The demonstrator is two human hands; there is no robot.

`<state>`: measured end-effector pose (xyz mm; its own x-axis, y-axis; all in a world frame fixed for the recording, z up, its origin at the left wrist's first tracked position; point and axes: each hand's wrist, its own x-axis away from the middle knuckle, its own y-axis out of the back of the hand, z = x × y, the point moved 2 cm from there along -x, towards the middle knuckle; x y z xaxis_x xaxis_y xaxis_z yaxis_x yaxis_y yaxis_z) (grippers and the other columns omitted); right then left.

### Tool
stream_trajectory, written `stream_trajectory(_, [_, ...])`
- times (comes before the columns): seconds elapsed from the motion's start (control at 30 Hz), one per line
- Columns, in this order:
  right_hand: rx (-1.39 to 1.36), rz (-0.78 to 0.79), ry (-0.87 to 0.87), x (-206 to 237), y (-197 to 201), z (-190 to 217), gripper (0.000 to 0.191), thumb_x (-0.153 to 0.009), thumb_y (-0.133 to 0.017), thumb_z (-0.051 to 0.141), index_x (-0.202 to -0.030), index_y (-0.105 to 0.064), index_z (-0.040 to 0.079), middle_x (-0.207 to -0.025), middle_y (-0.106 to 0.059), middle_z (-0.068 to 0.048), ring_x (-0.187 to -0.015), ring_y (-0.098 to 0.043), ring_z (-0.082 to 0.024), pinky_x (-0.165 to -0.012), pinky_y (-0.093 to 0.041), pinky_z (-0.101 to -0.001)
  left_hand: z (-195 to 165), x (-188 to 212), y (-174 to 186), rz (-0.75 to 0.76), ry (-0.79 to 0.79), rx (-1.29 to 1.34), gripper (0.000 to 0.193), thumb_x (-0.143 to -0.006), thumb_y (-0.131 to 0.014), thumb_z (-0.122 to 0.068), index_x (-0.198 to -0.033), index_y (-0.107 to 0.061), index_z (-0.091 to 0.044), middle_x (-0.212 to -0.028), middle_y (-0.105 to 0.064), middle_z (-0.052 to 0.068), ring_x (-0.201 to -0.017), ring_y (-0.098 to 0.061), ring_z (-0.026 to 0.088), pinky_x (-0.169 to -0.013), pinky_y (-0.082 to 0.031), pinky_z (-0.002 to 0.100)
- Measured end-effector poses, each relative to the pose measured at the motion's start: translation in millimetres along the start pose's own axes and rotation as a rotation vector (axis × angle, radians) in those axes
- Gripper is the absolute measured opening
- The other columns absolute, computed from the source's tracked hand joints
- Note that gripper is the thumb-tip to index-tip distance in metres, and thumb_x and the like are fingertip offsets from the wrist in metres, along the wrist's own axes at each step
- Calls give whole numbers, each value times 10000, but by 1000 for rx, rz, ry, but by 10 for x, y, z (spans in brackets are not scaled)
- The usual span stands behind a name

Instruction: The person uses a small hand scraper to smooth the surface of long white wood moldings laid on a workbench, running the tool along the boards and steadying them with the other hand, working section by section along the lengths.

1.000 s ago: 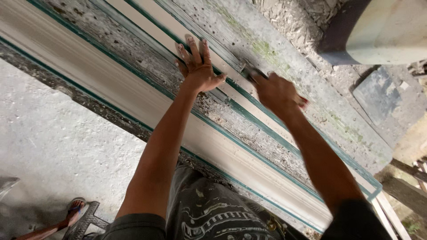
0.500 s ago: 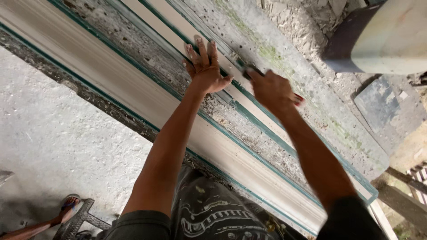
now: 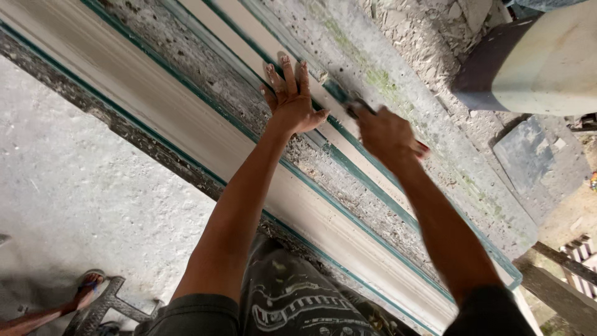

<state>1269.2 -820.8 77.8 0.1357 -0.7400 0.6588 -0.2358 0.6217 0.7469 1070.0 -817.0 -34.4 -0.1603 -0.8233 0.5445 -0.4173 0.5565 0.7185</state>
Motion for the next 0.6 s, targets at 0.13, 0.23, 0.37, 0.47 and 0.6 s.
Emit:
stream_trajectory(0.13, [-54,-236,169,-415,223,389,381,-1049,-505,365,-1416,-584,296,-964,-666,-178,-713,-693,-310,-563,-572,-442,-28,9,26,24,28,34,1238,-909,-601,-756,-1632,199,-146,-1631,339,238,-1461,306,586,-1166,69,784])
stream_trajectory(0.23, [-77,-164,118,-325,237,321,393,-1077,-482,396,-1447,-556,286,-990,-666,-201,-739,-724,-325,-584,-589,-458,-17,7,-8,59,29,42,1244,-887,-613,-747,-1623,208,-172,-1615,360,220,-1450,322,562,-1162,97,769])
stream_trajectory(0.37, [-54,-43,19,71,204,44,397,-1059,-483,414,-1435,-551,306,-993,-660,-194,-747,-724,-328,-586,-593,-473,23,7,-64,-34,7,15,1240,-915,-607,-777,-1621,197,-150,-1630,323,235,-1459,296,596,-1166,67,797])
stream_trajectory(0.47, [-27,-42,31,3,317,154,379,-1062,-487,418,-1411,-572,295,-1006,-661,-191,-761,-724,-325,-607,-597,-471,22,0,-51,-43,0,24,1239,-914,-615,-764,-1615,206,-155,-1623,329,240,-1447,304,598,-1162,69,792])
stream_trajectory(0.6, [-132,18,33,-453,512,508,399,-1099,-412,331,-1491,-481,315,-1012,-655,-205,-729,-740,-345,-594,-631,-486,-6,-6,27,36,24,47,1245,-903,-619,-742,-1629,206,-157,-1621,339,249,-1450,313,592,-1166,90,776])
